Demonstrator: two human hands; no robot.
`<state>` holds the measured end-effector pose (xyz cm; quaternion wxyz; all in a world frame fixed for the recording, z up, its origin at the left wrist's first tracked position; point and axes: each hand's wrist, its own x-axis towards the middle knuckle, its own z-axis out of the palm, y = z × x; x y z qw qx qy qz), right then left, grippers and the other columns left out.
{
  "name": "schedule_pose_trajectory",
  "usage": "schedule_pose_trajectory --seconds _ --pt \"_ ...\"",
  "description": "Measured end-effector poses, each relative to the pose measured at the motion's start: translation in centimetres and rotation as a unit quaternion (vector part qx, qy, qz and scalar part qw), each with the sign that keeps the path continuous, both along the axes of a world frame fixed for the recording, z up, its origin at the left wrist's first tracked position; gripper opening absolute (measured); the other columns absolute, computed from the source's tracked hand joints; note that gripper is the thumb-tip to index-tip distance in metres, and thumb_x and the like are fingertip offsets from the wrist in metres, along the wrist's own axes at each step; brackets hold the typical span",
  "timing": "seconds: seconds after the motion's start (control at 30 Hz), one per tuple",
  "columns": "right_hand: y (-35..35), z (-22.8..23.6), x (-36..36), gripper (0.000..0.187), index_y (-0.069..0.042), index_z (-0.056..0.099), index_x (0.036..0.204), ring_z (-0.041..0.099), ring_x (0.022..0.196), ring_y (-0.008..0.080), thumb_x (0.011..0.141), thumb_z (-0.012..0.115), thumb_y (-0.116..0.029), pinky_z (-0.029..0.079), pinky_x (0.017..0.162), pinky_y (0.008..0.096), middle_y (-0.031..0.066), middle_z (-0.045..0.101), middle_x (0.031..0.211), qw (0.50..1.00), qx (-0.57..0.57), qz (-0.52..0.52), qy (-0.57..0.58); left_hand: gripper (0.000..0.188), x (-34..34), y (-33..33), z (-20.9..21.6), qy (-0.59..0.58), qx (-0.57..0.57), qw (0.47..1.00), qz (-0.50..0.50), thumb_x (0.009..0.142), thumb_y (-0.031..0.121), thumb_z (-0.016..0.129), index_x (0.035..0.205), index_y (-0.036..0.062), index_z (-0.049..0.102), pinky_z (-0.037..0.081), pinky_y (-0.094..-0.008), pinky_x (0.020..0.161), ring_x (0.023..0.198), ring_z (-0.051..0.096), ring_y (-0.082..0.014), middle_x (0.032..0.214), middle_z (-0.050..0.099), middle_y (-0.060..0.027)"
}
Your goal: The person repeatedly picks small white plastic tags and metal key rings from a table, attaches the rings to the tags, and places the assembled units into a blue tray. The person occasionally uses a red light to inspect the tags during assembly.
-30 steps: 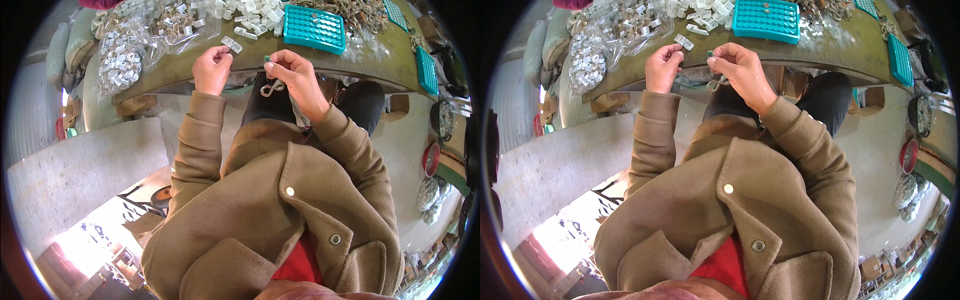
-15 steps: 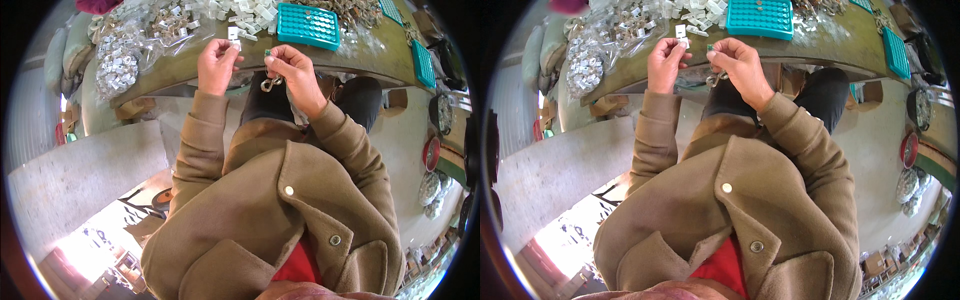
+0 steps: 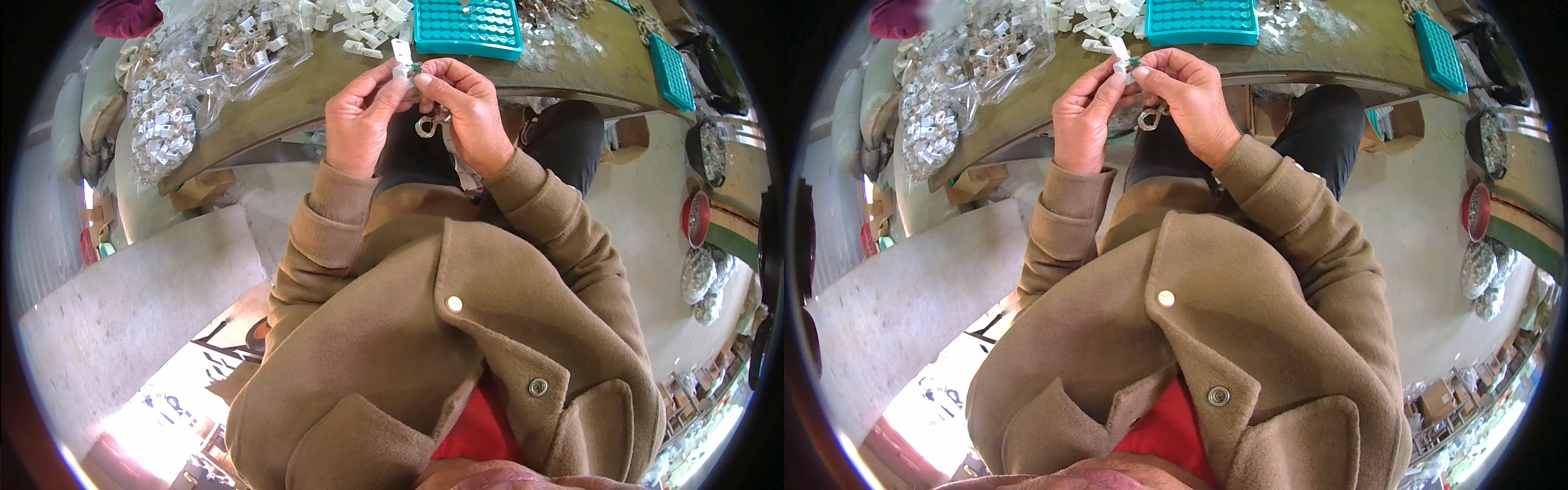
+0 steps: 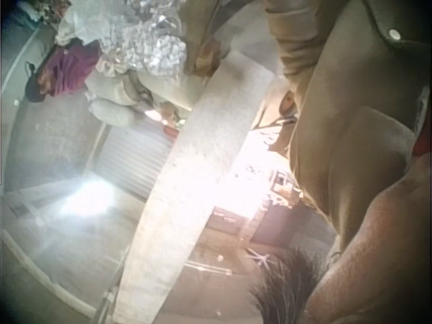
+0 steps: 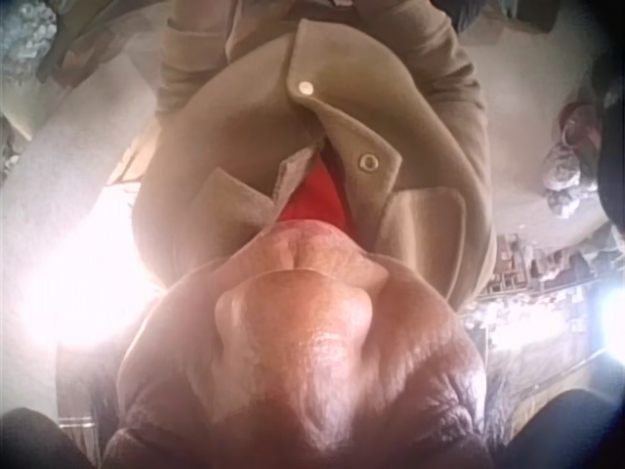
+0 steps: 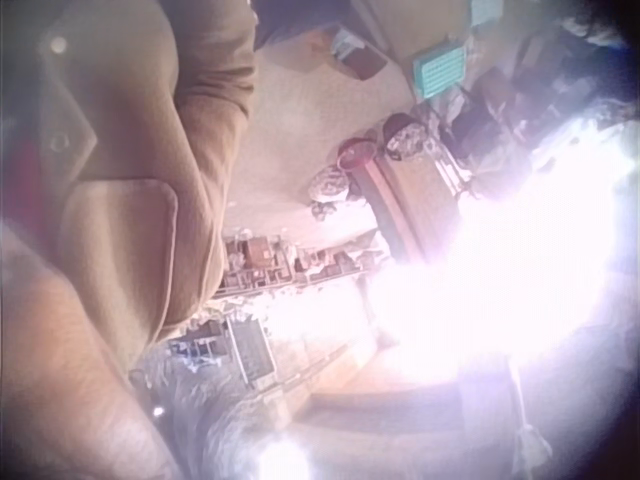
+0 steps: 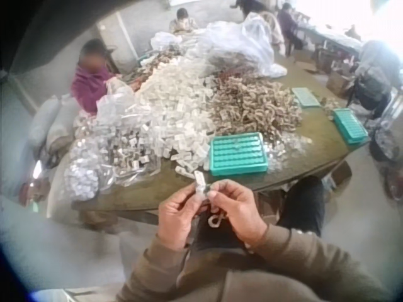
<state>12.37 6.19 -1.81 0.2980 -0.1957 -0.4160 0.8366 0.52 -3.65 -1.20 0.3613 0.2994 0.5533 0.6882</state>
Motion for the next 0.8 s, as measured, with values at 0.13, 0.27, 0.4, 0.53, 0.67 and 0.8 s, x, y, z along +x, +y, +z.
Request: schedule_pose_trajectory --seconds 0.13,0.27,0.4,0.53,0.67,0.8 --pt "0.4 -0.1 -0.2 0.007 -0.003 0.063 0.095 0.055 0.07 0.0065 0.093 0.065 -0.01 0.045 0.066 0.0215 0.0001 0.062 0.08 1.0 -0.007 0.016 0.023 0.033 -0.3 0.1 0.0 -0.035 0.006 0.999 -0.014 0.095 0.008 0.065 0.126 -0.0023 0.061 0.056 -0.025 0.078 0.089 0.067 -0.0125 0.106 0.07 -0.008" --pt "1.0 -0.2 0.2 0.006 -0.004 0.063 0.096 0.057 0.072 0.0074 0.094 0.064 -0.009 0.047 0.069 0.0219 0.0019 0.065 0.082 0.995 -0.08 0.04 0.044 0.034 -0.6 0.2 -0.5 -0.127 0.002 0.992 -0.017 0.096 0.008 0.062 0.129 -0.0012 0.059 0.055 -0.0269 0.083 0.093 0.066 -0.0145 0.111 0.068 -0.008" --pt "1.5 0.0 0.4 0.005 -0.005 0.063 0.097 0.058 0.073 0.0074 0.094 0.063 -0.009 0.047 0.068 0.0213 0.0024 0.065 0.083 0.997 -0.057 0.046 0.015 0.033 -0.1 0.4 -0.6 -0.159 0.023 0.987 -0.027 0.094 0.005 0.065 0.126 -0.0031 0.061 0.056 -0.0262 0.082 0.093 0.067 -0.013 0.111 0.069 -0.0092" --pt "1.9 0.1 0.9 0.005 -0.005 0.062 0.097 0.059 0.073 0.0075 0.095 0.063 -0.009 0.047 0.065 0.0209 0.0024 0.065 0.083 0.997 -0.062 0.048 0.012 0.034 -0.1 0.9 -0.3 -0.148 0.012 0.989 -0.024 0.093 0.004 0.065 0.126 -0.0035 0.061 0.057 -0.0276 0.083 0.093 0.067 -0.014 0.113 0.068 -0.0106" --pt "1.8 -0.2 0.8 0.003 -0.005 0.062 0.096 0.062 0.074 0.0086 0.095 0.063 -0.008 0.049 0.064 0.0211 0.0029 0.065 0.083 0.992 -0.093 0.071 0.041 0.033 0.0 1.2 -0.4 -0.17 0.012 0.985 -0.018 0.093 0.003 0.065 0.125 -0.004 0.061 0.057 -0.0288 0.084 0.093 0.068 -0.0152 0.113 0.068 -0.0116" --pt "1.7 -0.5 0.6 0.004 -0.004 0.061 0.097 0.065 0.076 0.01 0.095 0.063 -0.007 0.051 0.064 0.0214 0.0037 0.066 0.083 0.988 -0.133 0.078 0.024 0.033 0.1 1.3 -0.6 -0.144 0.007 0.989 -0.007 0.093 0.001 0.064 0.125 -0.0041 0.061 0.057 -0.0287 0.083 0.091 0.067 -0.0147 0.111 0.069 -0.0112"
